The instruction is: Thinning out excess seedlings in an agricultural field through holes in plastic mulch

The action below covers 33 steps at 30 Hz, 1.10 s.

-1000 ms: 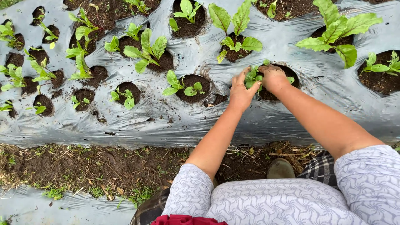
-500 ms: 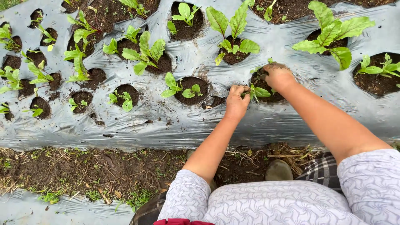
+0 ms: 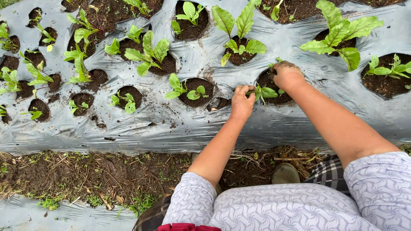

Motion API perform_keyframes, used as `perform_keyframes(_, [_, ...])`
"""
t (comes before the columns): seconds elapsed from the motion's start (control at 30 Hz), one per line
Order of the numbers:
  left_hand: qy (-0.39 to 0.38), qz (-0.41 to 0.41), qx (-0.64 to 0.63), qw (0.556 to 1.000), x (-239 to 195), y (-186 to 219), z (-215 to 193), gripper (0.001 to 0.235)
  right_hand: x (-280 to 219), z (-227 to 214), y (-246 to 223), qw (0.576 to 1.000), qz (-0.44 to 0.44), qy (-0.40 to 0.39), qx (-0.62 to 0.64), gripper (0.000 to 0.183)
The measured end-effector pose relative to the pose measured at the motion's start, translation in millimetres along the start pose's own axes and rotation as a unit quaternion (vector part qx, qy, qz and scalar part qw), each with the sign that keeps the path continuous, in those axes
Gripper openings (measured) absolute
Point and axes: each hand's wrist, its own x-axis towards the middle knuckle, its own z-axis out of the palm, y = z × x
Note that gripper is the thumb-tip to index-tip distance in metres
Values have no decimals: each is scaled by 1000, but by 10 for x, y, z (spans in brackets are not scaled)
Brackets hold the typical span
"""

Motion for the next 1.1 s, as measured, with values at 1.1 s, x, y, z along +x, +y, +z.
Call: perform_keyframes(1.1, [80, -186, -219, 954, 226, 553, 153, 34, -2655, -565, 2203, 912, 204, -341, -104, 56])
